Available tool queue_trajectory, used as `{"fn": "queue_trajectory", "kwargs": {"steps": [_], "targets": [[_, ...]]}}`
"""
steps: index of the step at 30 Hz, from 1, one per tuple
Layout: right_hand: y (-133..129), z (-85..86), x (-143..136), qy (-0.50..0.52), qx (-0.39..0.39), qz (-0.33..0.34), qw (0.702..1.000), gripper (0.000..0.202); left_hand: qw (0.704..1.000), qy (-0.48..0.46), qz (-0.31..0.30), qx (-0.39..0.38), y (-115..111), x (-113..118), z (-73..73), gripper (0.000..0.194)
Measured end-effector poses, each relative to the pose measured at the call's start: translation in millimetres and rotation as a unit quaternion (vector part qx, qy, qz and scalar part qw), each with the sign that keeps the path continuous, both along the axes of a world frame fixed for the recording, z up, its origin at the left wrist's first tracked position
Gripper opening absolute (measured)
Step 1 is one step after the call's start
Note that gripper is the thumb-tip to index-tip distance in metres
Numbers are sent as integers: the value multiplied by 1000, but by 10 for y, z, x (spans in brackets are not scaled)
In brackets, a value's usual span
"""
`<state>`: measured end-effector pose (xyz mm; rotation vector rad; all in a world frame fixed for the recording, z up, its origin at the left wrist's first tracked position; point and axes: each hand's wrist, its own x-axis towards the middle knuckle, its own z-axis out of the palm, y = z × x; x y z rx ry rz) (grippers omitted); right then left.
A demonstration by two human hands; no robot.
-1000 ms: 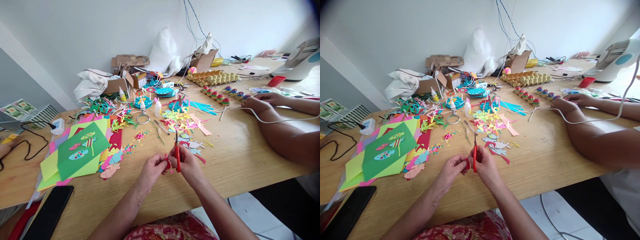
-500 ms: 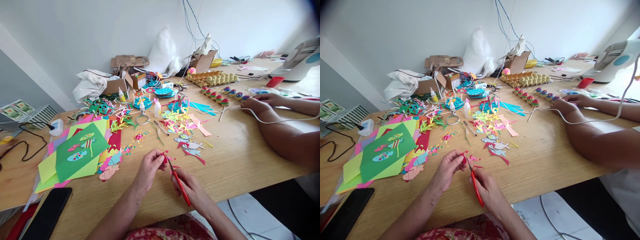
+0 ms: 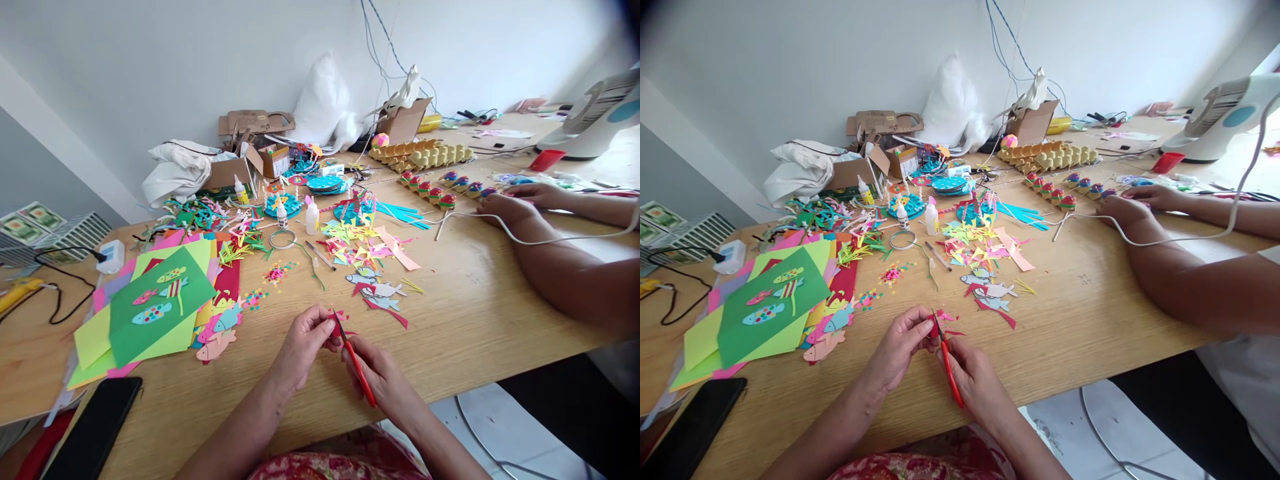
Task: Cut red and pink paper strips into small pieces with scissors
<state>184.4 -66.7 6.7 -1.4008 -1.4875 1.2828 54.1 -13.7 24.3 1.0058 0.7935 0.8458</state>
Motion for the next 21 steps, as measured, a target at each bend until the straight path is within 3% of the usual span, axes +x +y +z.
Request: {"fn": "queue_trajectory", "kwargs": {"steps": [8,12,15,21], "targets": [[-10,-67,5,10,-46,1,999,31,999,39,-16,-5,55,-85,-9,13],[7,-39,-18,66,-75,20,995,31,999,47,-10,-4,72,-116,-27,13],[11,-5,-36,104,-68,32,992,30,1000,30,4,-8,42,-86,-70,12],[-7,26,-50,76,-46,6,996,31,999,-18,45,-22,-40,22,-91,13]]}}
